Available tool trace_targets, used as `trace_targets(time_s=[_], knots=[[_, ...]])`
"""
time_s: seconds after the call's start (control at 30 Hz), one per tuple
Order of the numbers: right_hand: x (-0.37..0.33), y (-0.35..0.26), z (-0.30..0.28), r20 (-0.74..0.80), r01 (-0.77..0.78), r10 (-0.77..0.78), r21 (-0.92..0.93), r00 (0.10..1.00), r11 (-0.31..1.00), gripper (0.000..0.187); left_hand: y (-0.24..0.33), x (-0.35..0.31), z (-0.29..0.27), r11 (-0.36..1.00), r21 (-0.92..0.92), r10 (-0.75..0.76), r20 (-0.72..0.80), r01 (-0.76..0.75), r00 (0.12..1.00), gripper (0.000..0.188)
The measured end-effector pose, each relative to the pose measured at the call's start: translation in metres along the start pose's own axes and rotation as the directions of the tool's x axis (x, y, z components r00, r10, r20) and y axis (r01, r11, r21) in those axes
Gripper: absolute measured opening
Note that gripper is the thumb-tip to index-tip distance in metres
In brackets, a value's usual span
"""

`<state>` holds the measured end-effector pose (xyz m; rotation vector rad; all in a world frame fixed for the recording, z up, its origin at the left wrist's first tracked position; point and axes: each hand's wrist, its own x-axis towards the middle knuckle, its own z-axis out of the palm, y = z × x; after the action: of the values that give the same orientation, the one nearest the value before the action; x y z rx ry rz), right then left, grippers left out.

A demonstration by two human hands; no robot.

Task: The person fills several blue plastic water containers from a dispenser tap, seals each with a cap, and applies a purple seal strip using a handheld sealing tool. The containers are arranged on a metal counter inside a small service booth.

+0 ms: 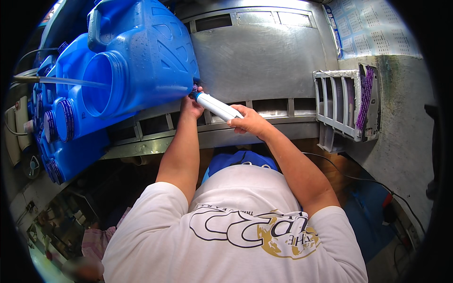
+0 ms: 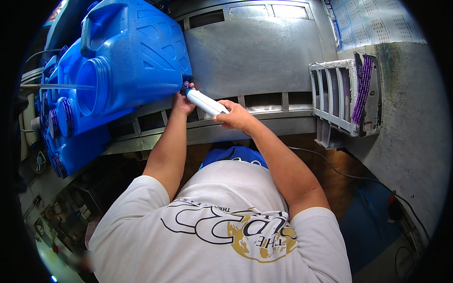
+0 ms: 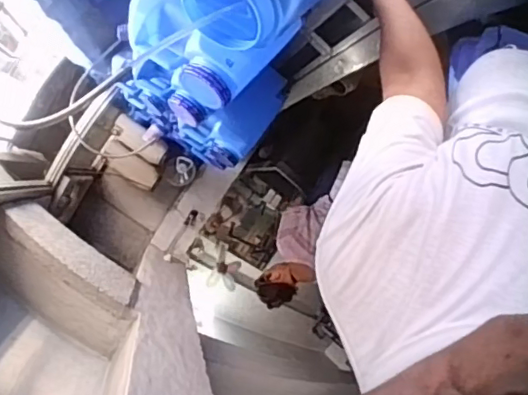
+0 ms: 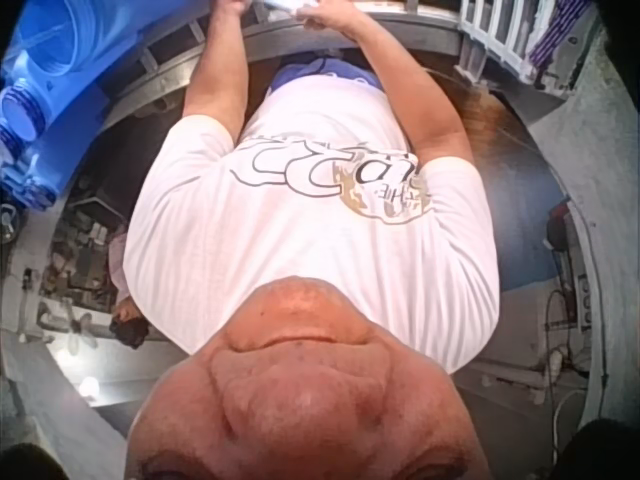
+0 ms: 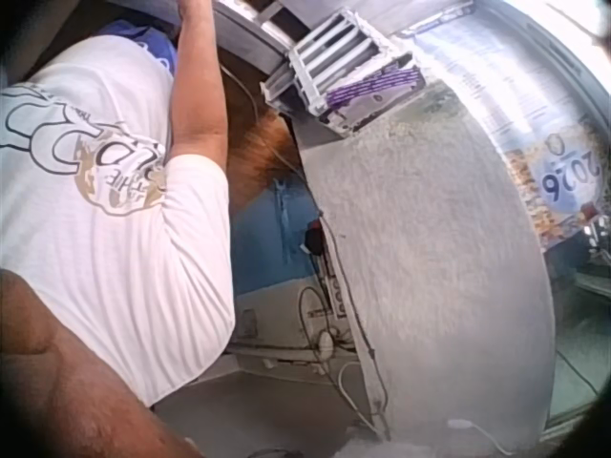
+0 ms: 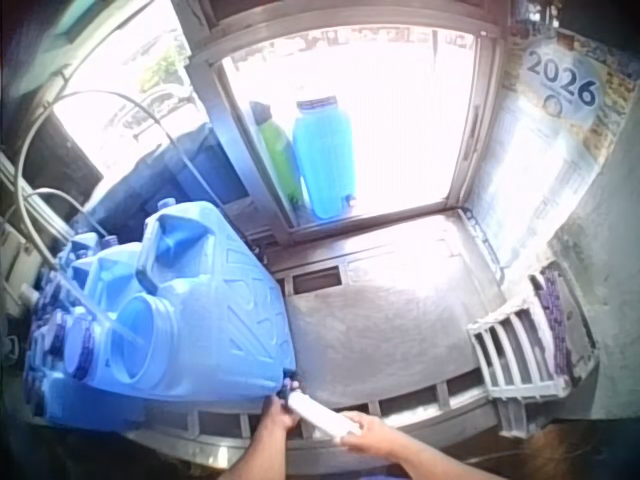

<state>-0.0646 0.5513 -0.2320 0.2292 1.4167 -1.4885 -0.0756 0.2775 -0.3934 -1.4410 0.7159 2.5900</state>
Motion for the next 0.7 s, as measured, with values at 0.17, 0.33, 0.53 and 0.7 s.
trace_targets(time_s=[0.17, 0.33, 0.53, 0.7], knots=[[-0.001, -0.001, -0.001, -0.015, 0.013, -0.013, 0.012, 1.0, 1.0, 0.066, 0.001, -0.013, 0.012, 0.999, 0.016, -0.029, 0.004, 0.028, 1.0, 0.036], [0.004, -0.01, -0.015, 0.03, 0.004, -0.003, -0.016, 1.0, 1.0, 0.069, -0.005, -0.015, 0.014, 1.0, -0.006, 0.007, -0.075, -0.007, 0.997, 0.047], [0.003, -0.024, -0.034, 0.045, -0.018, 0.019, -0.033, 0.999, 0.999, 0.071, -0.002, -0.016, 0.016, 0.998, 0.043, -0.04, -0.161, 0.047, 0.986, 0.036], [0.014, -0.033, -0.048, 0.05, -0.024, 0.026, -0.035, 0.998, 0.999, 0.07, 0.001, -0.019, 0.014, 0.993, 0.1, -0.052, -0.125, 0.065, 0.991, 0.038]])
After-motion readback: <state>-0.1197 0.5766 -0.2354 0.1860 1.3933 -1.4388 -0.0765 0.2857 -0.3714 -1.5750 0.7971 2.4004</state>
